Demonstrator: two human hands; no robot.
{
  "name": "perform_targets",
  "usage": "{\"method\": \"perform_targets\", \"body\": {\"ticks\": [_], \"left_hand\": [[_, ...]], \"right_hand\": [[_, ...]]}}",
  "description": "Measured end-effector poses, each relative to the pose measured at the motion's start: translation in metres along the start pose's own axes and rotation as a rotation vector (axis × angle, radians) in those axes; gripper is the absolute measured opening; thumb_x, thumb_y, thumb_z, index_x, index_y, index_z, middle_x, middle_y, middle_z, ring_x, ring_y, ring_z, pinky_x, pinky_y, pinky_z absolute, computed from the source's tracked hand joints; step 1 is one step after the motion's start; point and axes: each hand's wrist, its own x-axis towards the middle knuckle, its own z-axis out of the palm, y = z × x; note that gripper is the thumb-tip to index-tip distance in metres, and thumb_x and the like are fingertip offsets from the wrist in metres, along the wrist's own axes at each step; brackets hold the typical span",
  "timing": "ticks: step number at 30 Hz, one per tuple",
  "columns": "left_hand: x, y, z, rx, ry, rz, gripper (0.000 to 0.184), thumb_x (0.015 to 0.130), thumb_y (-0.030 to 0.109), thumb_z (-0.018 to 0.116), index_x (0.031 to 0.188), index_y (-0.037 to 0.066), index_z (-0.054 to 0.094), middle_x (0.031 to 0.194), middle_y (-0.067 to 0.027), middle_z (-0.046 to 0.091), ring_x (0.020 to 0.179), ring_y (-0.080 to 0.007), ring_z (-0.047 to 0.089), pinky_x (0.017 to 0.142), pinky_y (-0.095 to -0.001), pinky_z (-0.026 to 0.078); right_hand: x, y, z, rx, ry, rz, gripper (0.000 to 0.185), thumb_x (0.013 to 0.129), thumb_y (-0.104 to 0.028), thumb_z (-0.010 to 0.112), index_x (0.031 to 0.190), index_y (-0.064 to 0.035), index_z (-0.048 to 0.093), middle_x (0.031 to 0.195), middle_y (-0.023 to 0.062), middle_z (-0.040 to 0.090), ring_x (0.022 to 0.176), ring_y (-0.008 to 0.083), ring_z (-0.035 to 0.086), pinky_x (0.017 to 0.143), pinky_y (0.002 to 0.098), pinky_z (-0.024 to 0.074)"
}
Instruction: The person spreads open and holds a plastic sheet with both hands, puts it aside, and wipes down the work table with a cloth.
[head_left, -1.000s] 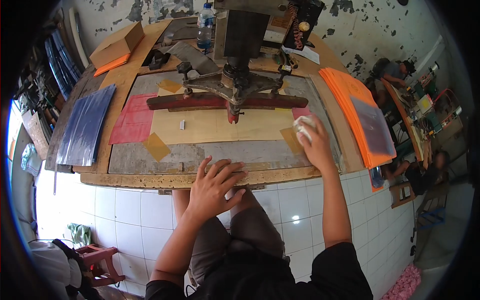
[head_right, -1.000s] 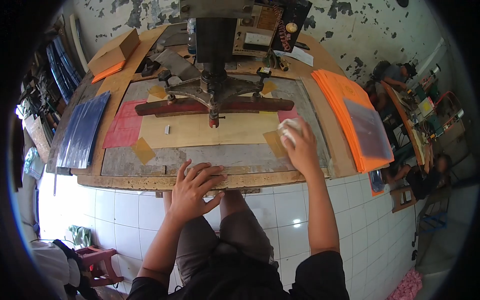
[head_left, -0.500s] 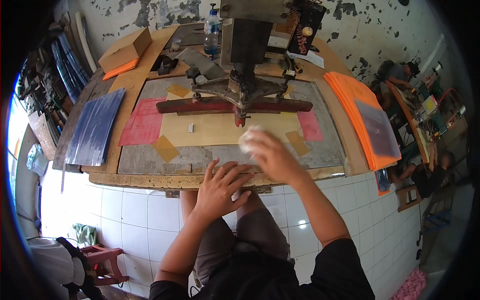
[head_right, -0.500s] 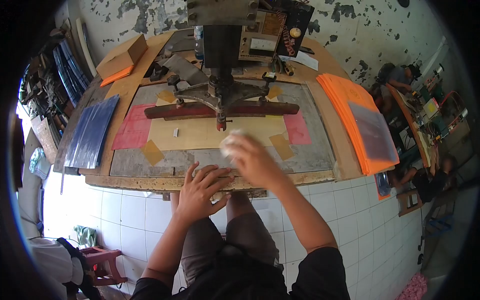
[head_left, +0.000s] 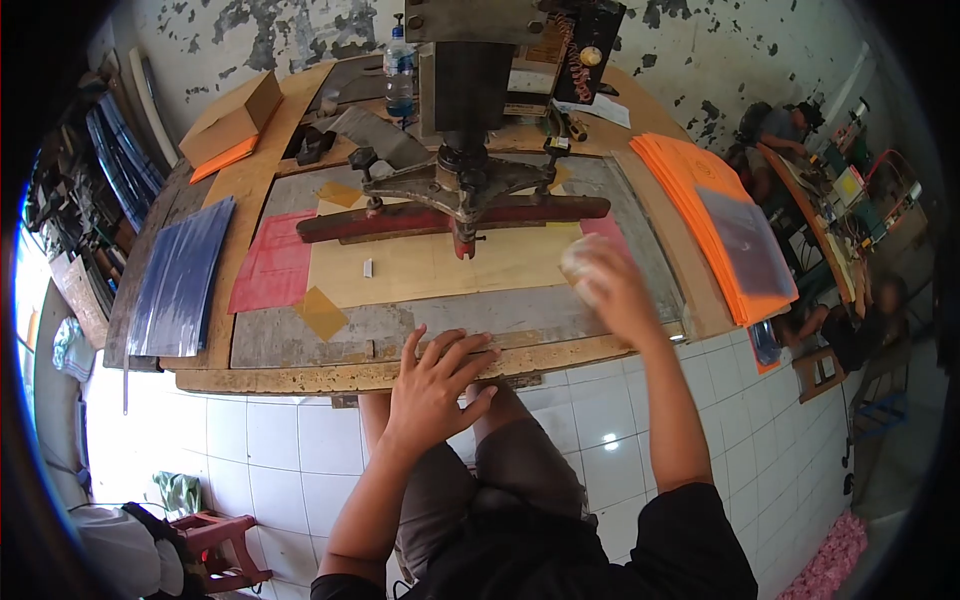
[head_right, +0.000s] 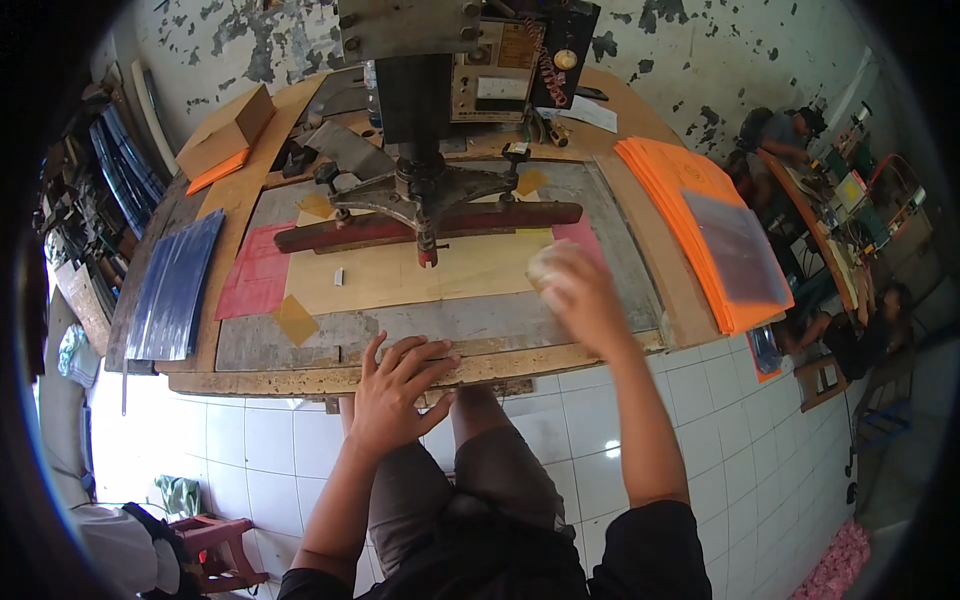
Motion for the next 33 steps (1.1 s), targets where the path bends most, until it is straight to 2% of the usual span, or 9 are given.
{"method": "perform_targets", "body": {"ticks": [2,5,7,11,15,19,23,25,33], "left_hand": [[0.000,0.002,0.000,-0.003,-0.003,-0.001,0.045,0.090,0.038,0.083,0.134,0.026,0.076,0.144,0.0058,0.068,0.139,-0.0220,0.059,0.130,-0.0599,0.028],[0.000,0.002,0.000,0.012,-0.013,0.012,0.046,0.091,0.038,0.082,0.135,0.026,0.075,0.145,0.0054,0.067,0.139,-0.0225,0.059,0.130,-0.0604,0.029],[0.000,0.001,0.001,0.035,-0.015,0.021,0.047,0.093,0.039,0.080,0.137,0.025,0.073,0.147,0.0053,0.065,0.140,-0.0227,0.058,0.129,-0.0609,0.031],[0.001,0.005,-0.001,0.035,-0.027,0.000,0.047,0.092,0.039,0.081,0.136,0.025,0.074,0.146,0.0048,0.066,0.140,-0.0232,0.057,0.129,-0.0610,0.030],[0.002,0.006,-0.001,0.041,-0.039,-0.005,0.048,0.090,0.038,0.083,0.135,0.025,0.075,0.145,0.0039,0.067,0.141,-0.0239,0.057,0.131,-0.0610,0.027],[0.004,0.008,-0.001,0.037,-0.037,-0.006,0.050,0.090,0.037,0.083,0.136,0.023,0.074,0.144,0.0017,0.066,0.140,-0.0253,0.056,0.130,-0.0613,0.027],[0.012,0.020,-0.001,0.025,-0.058,-0.049,0.054,0.088,0.031,0.083,0.139,0.017,0.073,0.140,-0.0036,0.066,0.137,-0.0306,0.056,0.130,-0.0607,0.027],[0.015,0.025,-0.004,0.020,-0.056,-0.050,0.053,0.087,0.030,0.083,0.137,0.015,0.073,0.140,-0.0047,0.066,0.137,-0.0315,0.057,0.130,-0.0609,0.027],[0.021,0.026,0.004,0.047,-0.024,-0.024,0.051,0.086,0.028,0.082,0.132,0.010,0.071,0.144,-0.0084,0.064,0.145,-0.0354,0.052,0.133,-0.0620,0.022]], "right_hand": [[-0.019,0.072,-0.004,-0.058,0.114,0.271,0.032,0.097,-0.009,0.073,0.129,-0.0076,0.074,0.139,0.0155,0.069,0.137,0.0393,0.062,0.117,0.0495,0.0511],[-0.023,0.067,-0.008,-0.158,0.118,0.259,0.032,0.097,-0.009,0.073,0.128,-0.0082,0.074,0.140,0.0158,0.068,0.139,0.0399,0.060,0.118,0.0502,0.0503],[-0.021,0.012,-0.004,-0.063,0.044,0.004,0.034,0.096,-0.010,0.075,0.130,-0.0120,0.074,0.145,0.0133,0.066,0.140,0.0397,0.059,0.117,0.0527,0.0494],[-0.031,-0.058,-0.011,0.126,-0.106,-0.128,0.039,0.093,-0.011,0.079,0.131,-0.0160,0.074,0.152,0.0075,0.061,0.141,0.0379,0.058,0.118,0.0545,0.0479],[-0.034,0.033,-0.016,-0.060,0.033,0.020,0.035,0.093,-0.008,0.078,0.127,-0.0132,0.074,0.143,0.0098,0.066,0.138,0.0384,0.060,0.116,0.0524,0.0485],[-0.036,0.038,-0.014,-0.104,0.151,0.126,0.029,0.093,-0.004,0.076,0.121,-0.0083,0.073,0.134,0.0128,0.070,0.136,0.0391,0.061,0.114,0.0525,0.0491],[-0.057,-0.077,-0.003,0.187,-0.031,-0.233,0.033,0.096,-0.012,0.076,0.128,-0.0094,0.072,0.151,0.0131,0.061,0.145,0.0379,0.056,0.116,0.0514,0.0480],[-0.067,-0.098,-0.003,0.223,-0.090,-0.196,0.035,0.098,-0.021,0.076,0.131,-0.0130,0.072,0.155,0.0105,0.059,0.149,0.0353,0.052,0.115,0.0523,0.0476],[-0.059,-0.032,0.001,-0.070,0.178,0.213,0.028,0.100,-0.016,0.071,0.127,-0.0092,0.065,0.145,0.0135,0.061,0.145,0.0404,0.053,0.114,0.0562,0.0464]]}}
